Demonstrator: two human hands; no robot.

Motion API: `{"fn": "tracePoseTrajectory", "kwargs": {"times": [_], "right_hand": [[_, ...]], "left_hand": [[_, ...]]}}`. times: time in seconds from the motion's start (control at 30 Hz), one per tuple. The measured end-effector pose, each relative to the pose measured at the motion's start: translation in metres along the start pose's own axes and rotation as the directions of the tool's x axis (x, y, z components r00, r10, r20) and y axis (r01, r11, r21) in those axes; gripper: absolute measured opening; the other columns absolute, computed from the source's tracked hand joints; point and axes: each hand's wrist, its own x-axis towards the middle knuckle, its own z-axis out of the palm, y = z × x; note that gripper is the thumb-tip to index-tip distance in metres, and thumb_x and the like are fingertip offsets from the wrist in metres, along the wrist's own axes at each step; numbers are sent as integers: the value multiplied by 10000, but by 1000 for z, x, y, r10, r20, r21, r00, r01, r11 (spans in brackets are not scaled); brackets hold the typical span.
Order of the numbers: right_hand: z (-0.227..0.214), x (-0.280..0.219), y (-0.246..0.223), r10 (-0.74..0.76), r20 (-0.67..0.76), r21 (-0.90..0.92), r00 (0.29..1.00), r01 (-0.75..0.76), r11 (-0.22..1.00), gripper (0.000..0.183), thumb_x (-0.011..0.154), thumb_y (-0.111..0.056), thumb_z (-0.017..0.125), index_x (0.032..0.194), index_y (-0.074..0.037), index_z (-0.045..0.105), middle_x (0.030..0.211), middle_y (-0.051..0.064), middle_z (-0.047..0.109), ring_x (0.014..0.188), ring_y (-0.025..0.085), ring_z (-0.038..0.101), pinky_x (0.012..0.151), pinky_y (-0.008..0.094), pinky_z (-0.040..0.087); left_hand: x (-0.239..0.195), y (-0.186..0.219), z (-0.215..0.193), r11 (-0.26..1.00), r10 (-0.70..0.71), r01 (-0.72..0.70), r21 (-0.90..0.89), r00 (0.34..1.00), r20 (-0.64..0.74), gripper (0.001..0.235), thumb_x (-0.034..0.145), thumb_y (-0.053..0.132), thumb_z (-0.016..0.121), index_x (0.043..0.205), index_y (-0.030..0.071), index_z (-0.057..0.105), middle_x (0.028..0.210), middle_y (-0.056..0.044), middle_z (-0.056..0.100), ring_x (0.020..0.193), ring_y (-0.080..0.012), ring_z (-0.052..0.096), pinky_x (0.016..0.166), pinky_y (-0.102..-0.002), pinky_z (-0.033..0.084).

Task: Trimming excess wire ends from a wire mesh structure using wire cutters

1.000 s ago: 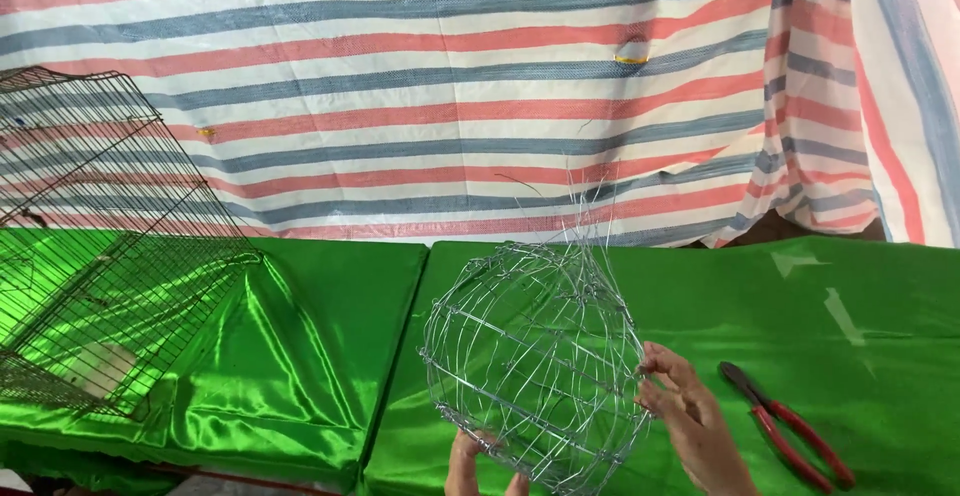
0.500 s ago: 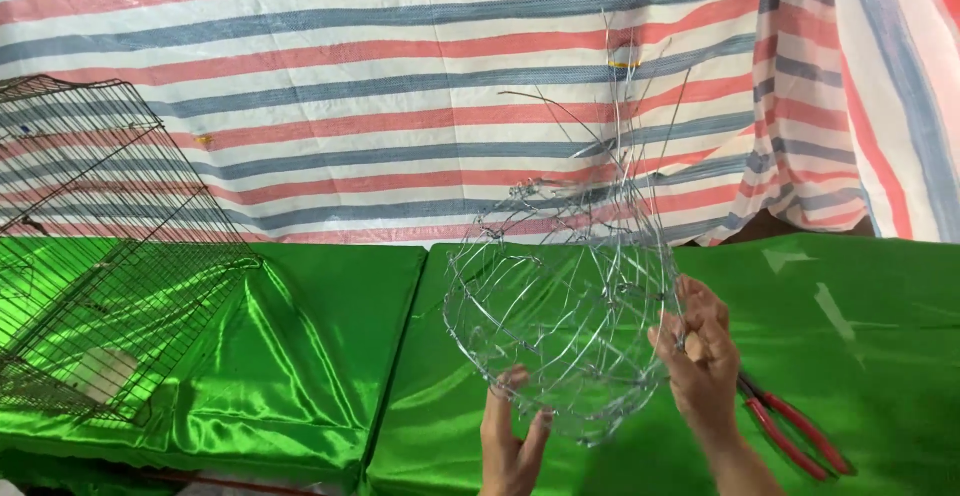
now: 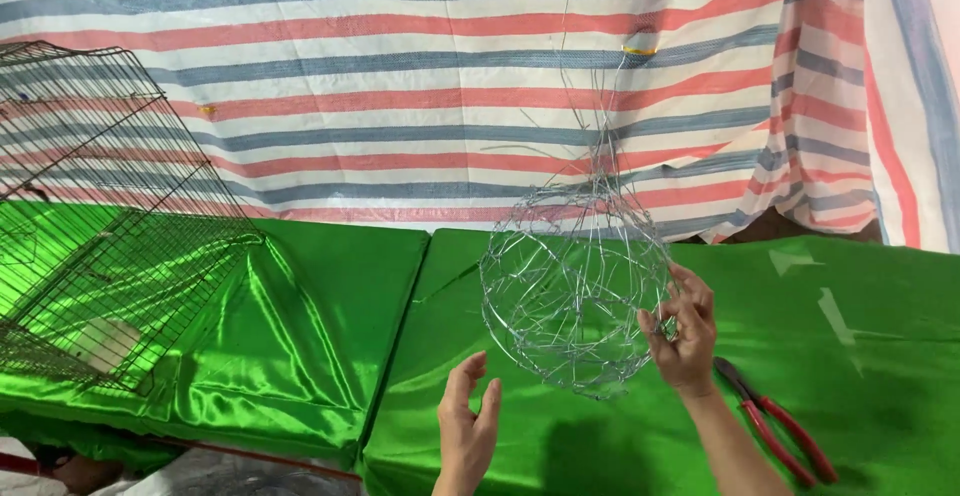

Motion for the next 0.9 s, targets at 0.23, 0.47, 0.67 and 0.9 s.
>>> {"fn": "tracePoseTrajectory", "kwargs": {"times": [0.23,0.47,0.67,0.9], "right_hand": [[9,-8,11,-37,80,10,996,37,999,166,858,-87,680,818,-58,522,1453,269,479,1423,400,454,1182,556,447],[0,-33,28,-38,138,36,990,33,999,193,831,-88,706,780,-71,521,1460,269,457,1458,426,427,1190,548,450],[-10,-42,27,-92,211,-69,973,109,992,245,870,-173,708,757,-70,517,1478,304,449,1402,446,478,1141,552,474],[-13,-50,26,-37,208,-71,977,53,996,225,863,-162,707,758,-72,530,1501,279,453,1408,413,477,1152,516,471]], "left_hand": [[22,30,6,828,547,-528,189,835,-62,311,956,160,656,1263,111,634,1268,-138,663,1175,-274,644,955,-408,578],[61,92,23,621,735,-711,330,675,72,253,1009,224,627,1231,103,639,1296,-140,604,1191,-307,614,1046,-528,465],[77,97,31,596,612,-702,391,712,345,220,962,327,647,1160,248,701,1380,-154,529,1337,-383,467,1125,-738,258],[61,101,33,645,553,-673,362,738,386,231,883,441,726,977,232,757,1454,-162,490,1434,-421,355,1141,-760,154]]}}
